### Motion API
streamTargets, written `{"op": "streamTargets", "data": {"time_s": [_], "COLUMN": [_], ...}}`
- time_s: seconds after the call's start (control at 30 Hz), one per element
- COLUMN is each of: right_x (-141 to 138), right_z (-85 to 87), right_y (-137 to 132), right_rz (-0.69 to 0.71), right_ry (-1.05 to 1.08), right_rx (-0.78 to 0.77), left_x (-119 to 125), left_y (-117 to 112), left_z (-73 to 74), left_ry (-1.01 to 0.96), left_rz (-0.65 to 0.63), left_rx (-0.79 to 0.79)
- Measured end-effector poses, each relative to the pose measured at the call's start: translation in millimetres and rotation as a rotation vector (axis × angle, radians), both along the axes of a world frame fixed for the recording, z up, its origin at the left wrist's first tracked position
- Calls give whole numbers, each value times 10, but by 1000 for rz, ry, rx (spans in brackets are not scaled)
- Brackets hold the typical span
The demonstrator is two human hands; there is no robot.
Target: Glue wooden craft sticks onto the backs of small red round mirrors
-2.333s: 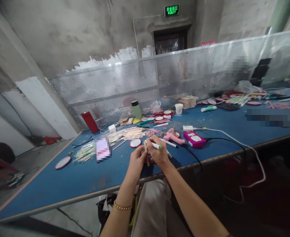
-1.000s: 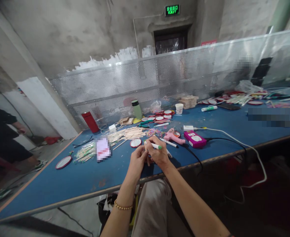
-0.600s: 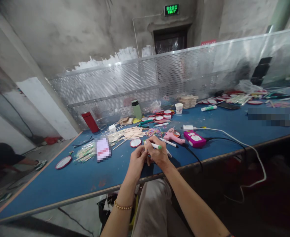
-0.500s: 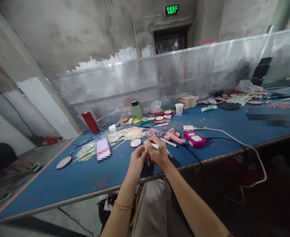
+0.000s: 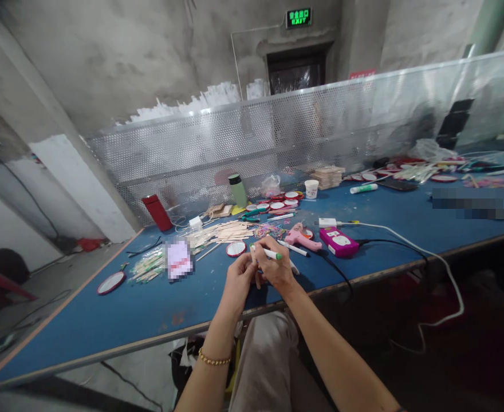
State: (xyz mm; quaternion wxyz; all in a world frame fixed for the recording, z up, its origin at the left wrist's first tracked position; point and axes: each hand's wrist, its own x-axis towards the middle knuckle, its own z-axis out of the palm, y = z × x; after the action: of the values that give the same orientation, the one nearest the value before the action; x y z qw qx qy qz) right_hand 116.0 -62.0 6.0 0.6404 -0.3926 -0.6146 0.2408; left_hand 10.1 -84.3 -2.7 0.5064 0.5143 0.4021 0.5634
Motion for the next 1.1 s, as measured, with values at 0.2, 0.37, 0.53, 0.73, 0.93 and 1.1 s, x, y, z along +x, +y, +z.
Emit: {"op": "streamTargets", "data": {"time_s": [0.2,0.37,0.53,0.73,0.93,1.1], "right_x": [-4,1,4,2,-2,4], "right_z": [-7,9,22,18,20,34], "right_y": [-1,-11,-14,-8,-6,-23], "right_rz": [-6,7,-8,11,5,-2], "right_ry": [21,3,-13,20,33,9], "right_rx": [-18,-7,2,-9,-27,-14], "left_x": [0,5,3,1,2,1], "left_y": [4,3,2,-4,-9,1], "left_z": [-12,-9,-10,3,12,-5], "left_ry": [8,12,18,-5,-6,15], "left_rz": [13,12,13,-3,-8,10], "left_rx": [15,37,36,10,-8,-2]}}
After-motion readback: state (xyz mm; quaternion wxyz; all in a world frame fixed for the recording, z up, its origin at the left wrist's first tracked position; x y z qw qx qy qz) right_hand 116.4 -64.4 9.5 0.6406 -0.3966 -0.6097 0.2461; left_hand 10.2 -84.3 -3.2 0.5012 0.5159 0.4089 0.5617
